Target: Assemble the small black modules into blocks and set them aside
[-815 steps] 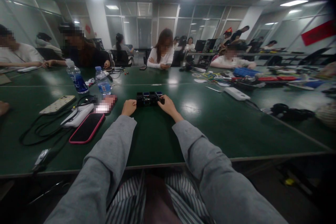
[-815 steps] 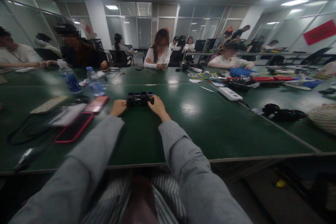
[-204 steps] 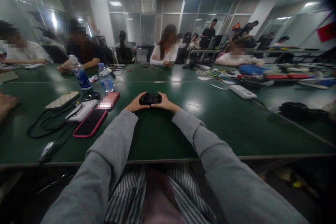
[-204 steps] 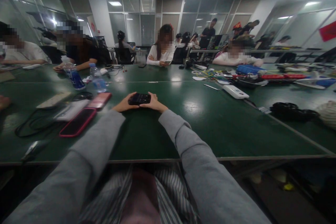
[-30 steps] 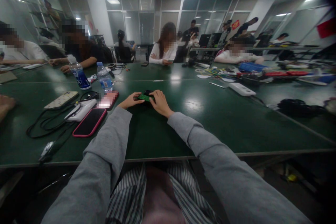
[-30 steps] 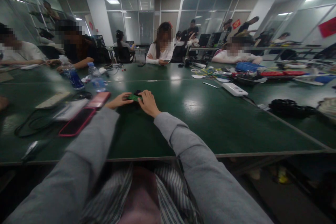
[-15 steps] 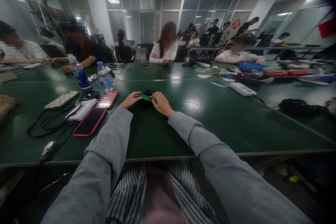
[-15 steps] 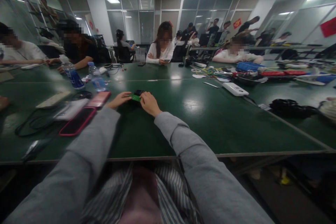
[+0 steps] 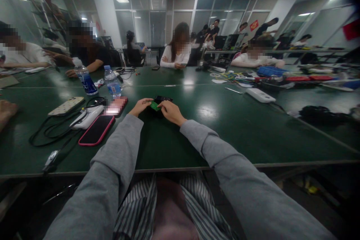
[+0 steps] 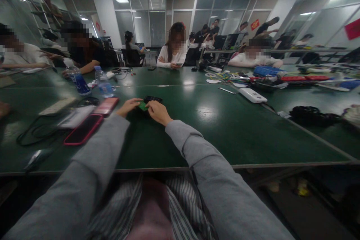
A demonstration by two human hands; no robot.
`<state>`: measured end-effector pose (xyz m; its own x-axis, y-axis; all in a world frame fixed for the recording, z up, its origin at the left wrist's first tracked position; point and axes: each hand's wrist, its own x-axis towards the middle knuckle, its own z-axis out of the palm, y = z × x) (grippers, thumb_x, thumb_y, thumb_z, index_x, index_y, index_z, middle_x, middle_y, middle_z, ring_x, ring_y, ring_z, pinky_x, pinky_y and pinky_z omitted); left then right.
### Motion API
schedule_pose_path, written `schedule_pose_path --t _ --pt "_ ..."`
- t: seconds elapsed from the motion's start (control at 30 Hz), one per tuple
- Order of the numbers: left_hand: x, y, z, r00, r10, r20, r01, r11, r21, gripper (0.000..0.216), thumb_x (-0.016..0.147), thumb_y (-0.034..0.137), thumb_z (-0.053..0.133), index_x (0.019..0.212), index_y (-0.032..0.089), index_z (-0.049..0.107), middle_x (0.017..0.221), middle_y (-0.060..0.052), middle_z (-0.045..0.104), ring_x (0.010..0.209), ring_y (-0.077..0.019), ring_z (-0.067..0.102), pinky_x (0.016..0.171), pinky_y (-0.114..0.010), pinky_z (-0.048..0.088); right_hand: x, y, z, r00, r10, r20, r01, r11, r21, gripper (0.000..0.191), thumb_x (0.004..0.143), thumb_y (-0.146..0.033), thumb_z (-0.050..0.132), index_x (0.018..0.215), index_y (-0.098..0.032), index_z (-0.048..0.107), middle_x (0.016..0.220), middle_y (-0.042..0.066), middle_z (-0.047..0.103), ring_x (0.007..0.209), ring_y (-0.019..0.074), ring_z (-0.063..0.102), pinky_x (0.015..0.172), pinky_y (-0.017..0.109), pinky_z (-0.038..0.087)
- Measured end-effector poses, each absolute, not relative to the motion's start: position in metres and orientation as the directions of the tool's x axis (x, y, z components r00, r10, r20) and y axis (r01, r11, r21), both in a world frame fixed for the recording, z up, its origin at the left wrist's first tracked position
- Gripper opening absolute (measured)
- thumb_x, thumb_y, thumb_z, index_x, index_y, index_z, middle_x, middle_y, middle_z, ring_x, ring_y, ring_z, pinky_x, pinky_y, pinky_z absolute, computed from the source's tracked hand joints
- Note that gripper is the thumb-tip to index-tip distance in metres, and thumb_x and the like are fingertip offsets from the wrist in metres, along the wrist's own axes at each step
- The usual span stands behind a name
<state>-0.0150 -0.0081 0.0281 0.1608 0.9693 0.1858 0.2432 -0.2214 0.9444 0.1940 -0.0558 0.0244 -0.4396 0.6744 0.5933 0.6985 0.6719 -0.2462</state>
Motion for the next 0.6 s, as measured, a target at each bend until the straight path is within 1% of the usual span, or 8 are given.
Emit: schedule_pose_path --t 0.1,0.23,0.37,0.47,0.6 --pt "-0.0156 -0.0089 0.0292 0.166 0.967 0.195 0.242 -0.232 0.942 0.035 0.070 0.026 0.070 0.103 0.016 0.072 0.084 -0.005 0.073 0.084 -0.0193 0.064 0.086 -0.037 0.051 0.1941 -0.0561 0.0250 -0.400 0.682 0.612 0.696 0.661 -0.281 0.027 0.093 -0.019 0.038 0.108 -0.021 0.060 0.107 0.005 0.065 0.100 0.0176 0.059 0.091 0.032 0.044" --pt "-0.0157 -0.0104 0.0312 0.157 0.972 0.172 0.228 -0.206 0.952 0.034 0.068 0.025 0.071 0.101 0.016 0.073 0.086 -0.006 0.073 0.089 -0.0214 0.064 0.087 -0.039 0.050 0.1959 -0.0552 0.0270 -0.321 0.689 0.650 0.696 0.637 -0.332 0.029 0.094 -0.020 0.036 0.111 -0.021 0.059 0.109 0.005 0.065 0.099 0.0181 0.059 0.090 0.032 0.045" --pt "-0.0136 -0.0138 0.0349 0.113 0.984 0.139 0.235 -0.163 0.958 0.032 0.069 0.021 0.070 0.100 0.016 0.073 0.091 -0.007 0.074 0.093 -0.0228 0.064 0.089 -0.040 0.049 0.1984 -0.0529 0.0273 -0.285 0.682 0.674 0.683 0.638 -0.356 0.028 0.092 -0.018 0.037 0.102 -0.021 0.063 0.104 0.005 0.066 0.097 0.0183 0.059 0.088 0.032 0.046" --pt "-0.0126 -0.0162 0.0376 0.115 0.983 0.141 0.253 -0.166 0.953 0.031 0.069 0.020 0.070 0.100 0.016 0.074 0.093 -0.006 0.074 0.095 -0.0234 0.064 0.091 -0.041 0.049 0.1985 -0.0518 0.0263 -0.304 0.688 0.659 0.686 0.638 -0.350 0.027 0.090 -0.017 0.040 0.091 -0.022 0.066 0.098 0.003 0.067 0.093 0.0182 0.060 0.086 0.033 0.046" --pt "-0.0124 -0.0147 0.0378 0.138 0.975 0.176 0.278 -0.209 0.937 0.026 0.068 0.020 0.071 0.093 0.016 0.075 0.088 -0.006 0.074 0.097 -0.0239 0.064 0.095 -0.042 0.046 0.1964 -0.0504 0.0243 -0.338 0.712 0.615 0.704 0.625 -0.337 0.027 0.088 -0.016 0.043 0.083 -0.023 0.069 0.095 0.002 0.067 0.091 0.0178 0.061 0.083 0.032 0.047"
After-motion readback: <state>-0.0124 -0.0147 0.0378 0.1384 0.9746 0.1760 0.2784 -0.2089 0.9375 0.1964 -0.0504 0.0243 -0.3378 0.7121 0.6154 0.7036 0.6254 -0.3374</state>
